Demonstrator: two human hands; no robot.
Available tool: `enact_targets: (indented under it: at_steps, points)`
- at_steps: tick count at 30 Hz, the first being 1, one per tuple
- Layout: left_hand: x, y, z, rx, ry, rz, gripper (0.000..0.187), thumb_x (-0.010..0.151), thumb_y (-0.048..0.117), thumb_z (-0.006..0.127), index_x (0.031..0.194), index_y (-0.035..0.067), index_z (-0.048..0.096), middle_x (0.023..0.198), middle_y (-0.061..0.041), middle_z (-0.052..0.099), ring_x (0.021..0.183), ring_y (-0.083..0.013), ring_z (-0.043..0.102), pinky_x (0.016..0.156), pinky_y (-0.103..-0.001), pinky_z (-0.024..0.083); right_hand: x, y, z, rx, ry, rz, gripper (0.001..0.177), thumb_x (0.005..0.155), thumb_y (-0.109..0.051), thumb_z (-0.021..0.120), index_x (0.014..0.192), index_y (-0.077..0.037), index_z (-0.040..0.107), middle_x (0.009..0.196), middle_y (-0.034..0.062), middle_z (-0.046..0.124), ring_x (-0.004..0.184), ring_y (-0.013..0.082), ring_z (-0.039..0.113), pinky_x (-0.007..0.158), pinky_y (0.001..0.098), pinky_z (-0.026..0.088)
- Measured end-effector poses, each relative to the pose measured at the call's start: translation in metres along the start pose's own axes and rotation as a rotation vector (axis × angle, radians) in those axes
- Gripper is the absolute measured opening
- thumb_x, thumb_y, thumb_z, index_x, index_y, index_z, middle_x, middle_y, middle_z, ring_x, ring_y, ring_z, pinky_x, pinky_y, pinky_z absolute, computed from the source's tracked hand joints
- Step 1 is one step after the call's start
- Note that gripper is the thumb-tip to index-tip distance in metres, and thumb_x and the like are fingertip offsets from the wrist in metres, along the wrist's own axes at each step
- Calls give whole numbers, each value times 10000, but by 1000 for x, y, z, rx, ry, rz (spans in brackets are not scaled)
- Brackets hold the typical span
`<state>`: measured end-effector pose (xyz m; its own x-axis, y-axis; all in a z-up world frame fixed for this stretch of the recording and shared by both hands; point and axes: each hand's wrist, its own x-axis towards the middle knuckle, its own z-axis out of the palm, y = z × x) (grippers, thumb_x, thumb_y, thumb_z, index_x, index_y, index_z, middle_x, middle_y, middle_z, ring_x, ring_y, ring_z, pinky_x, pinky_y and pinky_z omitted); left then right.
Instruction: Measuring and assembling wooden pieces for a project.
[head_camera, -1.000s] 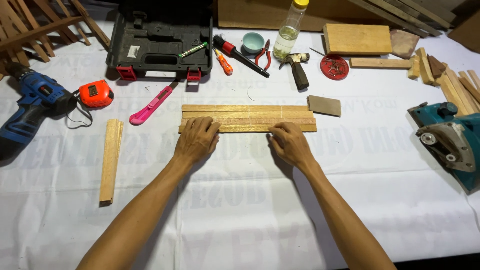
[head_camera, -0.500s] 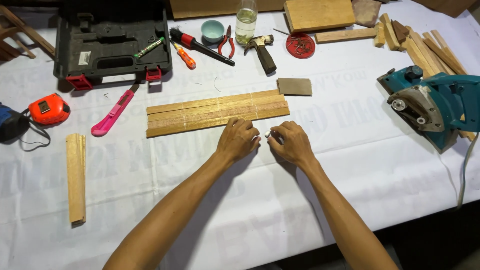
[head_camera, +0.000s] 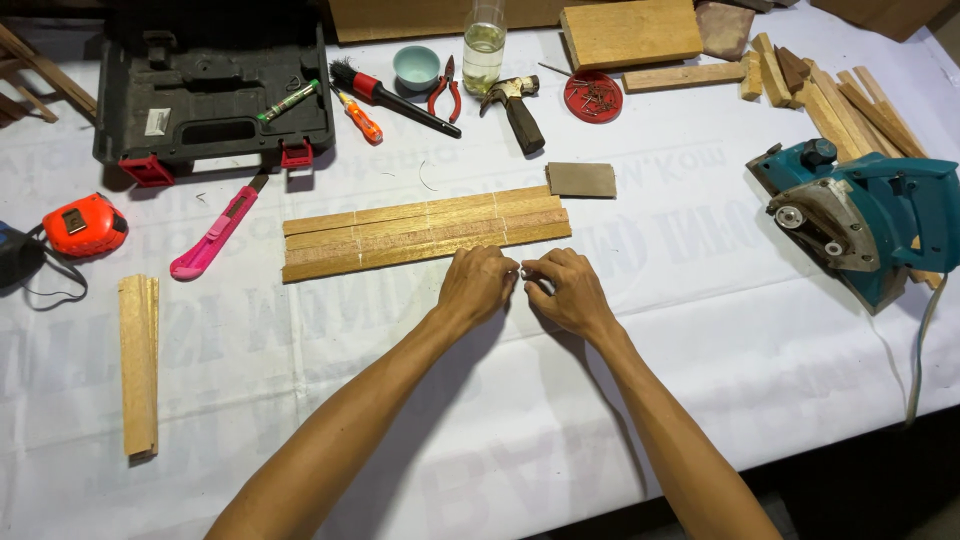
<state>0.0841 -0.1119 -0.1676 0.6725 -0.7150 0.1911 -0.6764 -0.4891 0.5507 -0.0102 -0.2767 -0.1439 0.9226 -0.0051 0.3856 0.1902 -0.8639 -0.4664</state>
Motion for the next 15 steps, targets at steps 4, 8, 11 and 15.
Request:
enact_targets:
  at_steps: [4,8,11,15]
  points:
    - [-3,10,-8,7,11,23,138,902,165,711,952,99,822,832,-92,711,815,-221,609,781,-397,447,-1,7,9,-24,-5,47,146,824,-149,788,939,-58,791,838,72,710,800,220,616,777,388,501]
    - [-6,14,-16,-55,-47,-33,163,913,200,707,1001,114,813,807,-88,709,808,-225,610,792,-414,451,-3,4,7,-5,-25,99,111,864,-136,772,943,-59,784,851,64,741,779,210,649,794,385,514]
    - [-11,9,-22,-222,-25,-59,196,912,208,707,1036,87,798,863,-90,729,825,-212,656,806,-404,508,0,-1,-1,114,11,68,111,880,-103,762,974,-44,770,899,69,750,820,201,693,762,352,560]
    - [-20,14,-54,-568,12,-199,262,926,255,690,1068,51,773,908,-90,778,816,-182,726,753,-355,591,16,-33,-14,270,136,-61,109,877,-35,778,982,-25,749,951,78,758,874,202,725,717,322,604]
